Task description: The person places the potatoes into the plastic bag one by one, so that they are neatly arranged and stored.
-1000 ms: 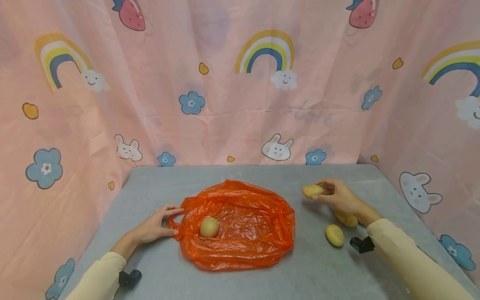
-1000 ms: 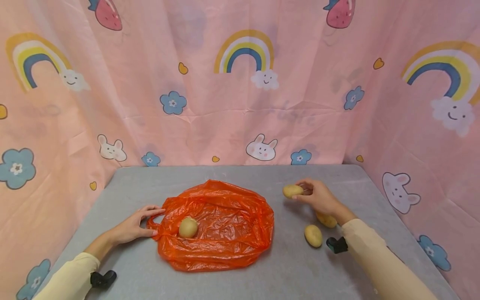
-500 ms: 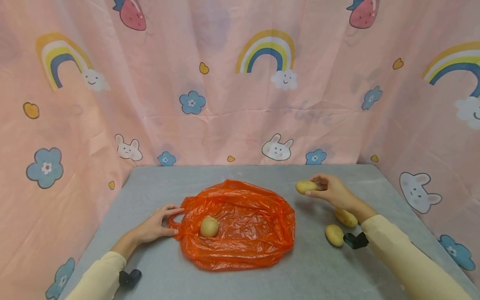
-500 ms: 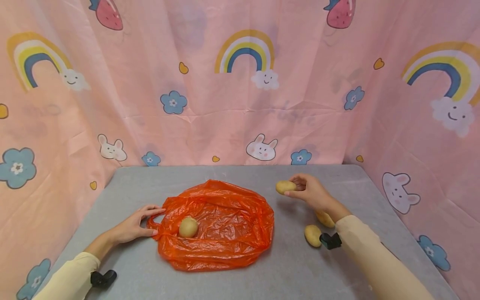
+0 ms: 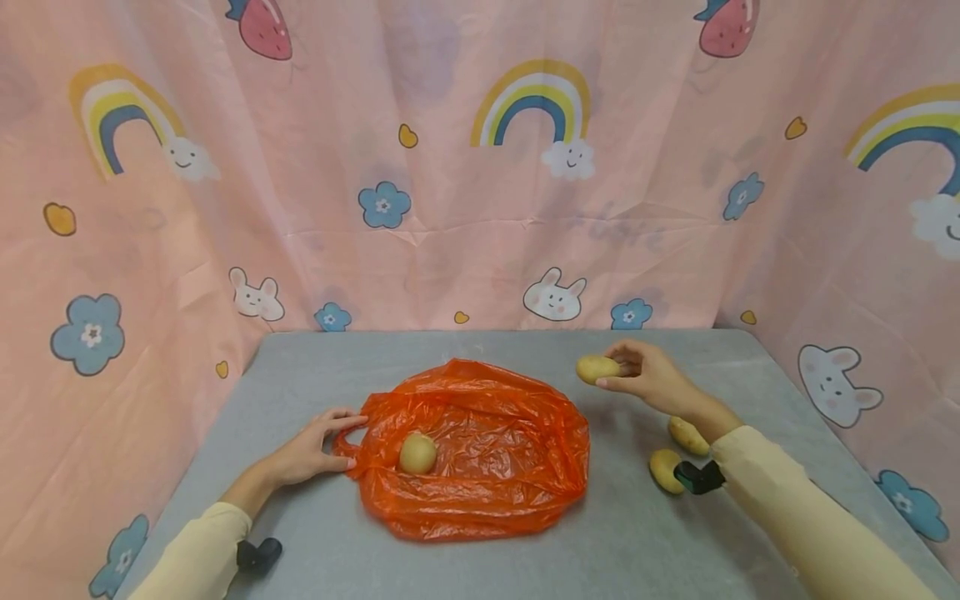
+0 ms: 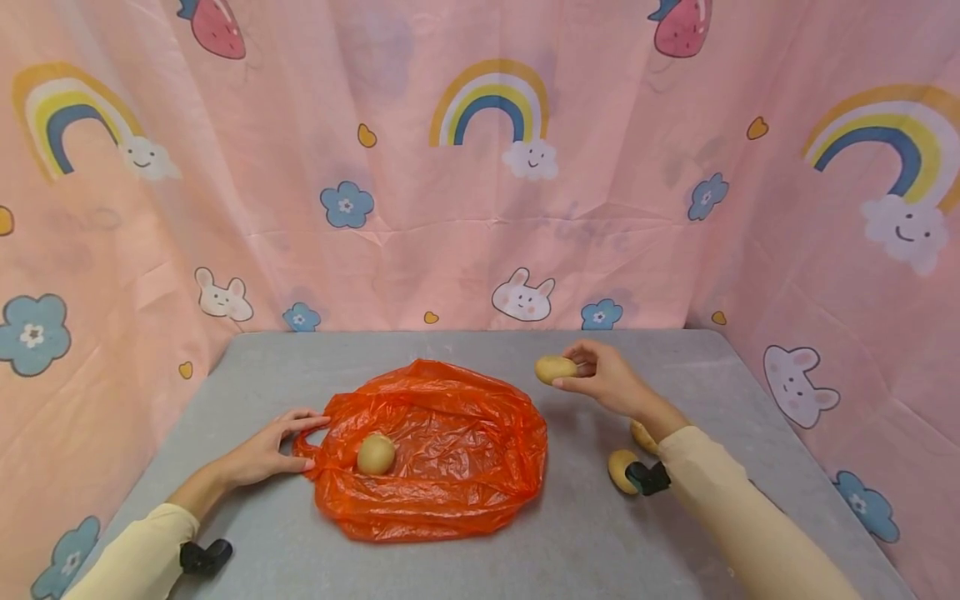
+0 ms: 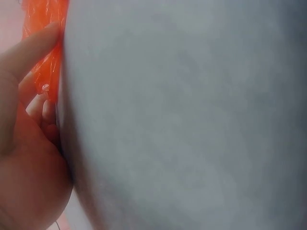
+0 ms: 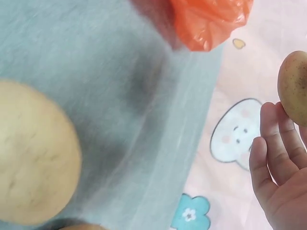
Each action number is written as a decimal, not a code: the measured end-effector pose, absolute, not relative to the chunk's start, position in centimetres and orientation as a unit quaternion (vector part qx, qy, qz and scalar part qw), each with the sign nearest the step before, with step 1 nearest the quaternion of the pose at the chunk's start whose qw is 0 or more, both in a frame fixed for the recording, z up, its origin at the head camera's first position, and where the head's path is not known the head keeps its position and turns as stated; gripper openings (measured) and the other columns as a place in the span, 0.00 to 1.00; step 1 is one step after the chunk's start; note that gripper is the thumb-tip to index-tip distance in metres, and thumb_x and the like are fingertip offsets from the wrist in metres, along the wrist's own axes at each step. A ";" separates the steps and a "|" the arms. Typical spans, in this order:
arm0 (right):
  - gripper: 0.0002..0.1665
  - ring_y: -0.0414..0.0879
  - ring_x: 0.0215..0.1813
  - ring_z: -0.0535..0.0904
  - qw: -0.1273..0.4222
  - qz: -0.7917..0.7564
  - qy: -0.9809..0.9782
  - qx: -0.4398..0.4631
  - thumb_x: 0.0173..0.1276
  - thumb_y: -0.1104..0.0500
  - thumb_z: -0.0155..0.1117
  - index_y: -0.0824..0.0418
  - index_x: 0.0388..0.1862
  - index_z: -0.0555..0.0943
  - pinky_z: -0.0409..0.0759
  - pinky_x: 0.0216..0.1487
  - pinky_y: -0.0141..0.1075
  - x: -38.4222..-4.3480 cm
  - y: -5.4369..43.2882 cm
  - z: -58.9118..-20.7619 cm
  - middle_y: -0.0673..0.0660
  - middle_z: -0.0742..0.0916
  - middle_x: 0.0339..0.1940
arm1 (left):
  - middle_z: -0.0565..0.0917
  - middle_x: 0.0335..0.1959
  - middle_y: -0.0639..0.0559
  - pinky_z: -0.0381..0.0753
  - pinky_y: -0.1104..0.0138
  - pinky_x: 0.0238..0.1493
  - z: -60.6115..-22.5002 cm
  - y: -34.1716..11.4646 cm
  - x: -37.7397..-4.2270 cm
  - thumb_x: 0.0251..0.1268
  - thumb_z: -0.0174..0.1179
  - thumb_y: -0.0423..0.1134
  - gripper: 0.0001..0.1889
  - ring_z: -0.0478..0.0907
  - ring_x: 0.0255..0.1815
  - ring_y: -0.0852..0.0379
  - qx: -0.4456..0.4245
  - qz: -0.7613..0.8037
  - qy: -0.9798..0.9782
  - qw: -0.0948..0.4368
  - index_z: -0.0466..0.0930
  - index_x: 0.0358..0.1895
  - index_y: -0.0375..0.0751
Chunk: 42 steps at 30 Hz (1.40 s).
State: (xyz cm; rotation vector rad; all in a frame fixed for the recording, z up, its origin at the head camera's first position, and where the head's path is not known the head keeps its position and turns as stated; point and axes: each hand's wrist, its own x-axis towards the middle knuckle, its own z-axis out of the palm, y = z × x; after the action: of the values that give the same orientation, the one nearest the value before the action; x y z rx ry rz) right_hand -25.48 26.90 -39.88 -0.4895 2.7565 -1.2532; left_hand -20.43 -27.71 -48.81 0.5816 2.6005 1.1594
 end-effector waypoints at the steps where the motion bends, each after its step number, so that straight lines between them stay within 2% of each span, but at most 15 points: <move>1: 0.26 0.48 0.45 0.83 0.038 -0.413 0.896 -0.161 0.66 0.55 0.73 0.70 0.55 0.77 0.81 0.45 0.28 -25.5 26.7 -39.8 0.66 0.85 0.50 | 0.65 0.72 0.35 0.52 0.27 0.69 -48.8 -27.7 -20.4 0.62 0.70 0.44 0.35 0.58 0.73 0.28 0.199 0.396 0.889 0.117 0.72 0.71 0.39; 16: 0.23 0.43 0.41 0.85 0.043 -0.454 0.864 -0.215 0.64 0.62 0.74 0.71 0.53 0.77 0.83 0.43 0.29 -25.9 23.3 -38.9 0.68 0.85 0.48 | 0.65 0.73 0.36 0.52 0.27 0.69 -48.9 -27.8 -20.3 0.62 0.70 0.45 0.35 0.57 0.74 0.29 0.194 0.396 0.889 0.119 0.71 0.72 0.40; 29: 0.23 0.49 0.45 0.84 0.065 -0.464 0.849 -0.244 0.65 0.63 0.73 0.72 0.54 0.76 0.83 0.47 0.28 -26.0 20.1 -38.6 0.68 0.84 0.50 | 0.65 0.72 0.35 0.53 0.27 0.69 -49.0 -27.8 -20.4 0.62 0.70 0.46 0.35 0.58 0.73 0.29 0.194 0.394 0.891 0.117 0.71 0.72 0.40; 42: 0.22 0.46 0.44 0.84 0.096 -0.489 0.823 -0.274 0.65 0.62 0.73 0.69 0.54 0.77 0.83 0.48 0.30 -26.0 17.1 -38.6 0.66 0.85 0.50 | 0.65 0.73 0.37 0.53 0.27 0.69 -48.8 -27.8 -20.3 0.62 0.70 0.46 0.35 0.57 0.74 0.29 0.189 0.391 0.893 0.120 0.71 0.72 0.41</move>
State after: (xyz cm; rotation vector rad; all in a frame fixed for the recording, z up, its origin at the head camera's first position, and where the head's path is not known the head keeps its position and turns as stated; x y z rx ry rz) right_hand -25.95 17.08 -38.61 -0.8120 2.4379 -1.4481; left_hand -20.26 -27.76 -48.82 0.5524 2.6090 1.1426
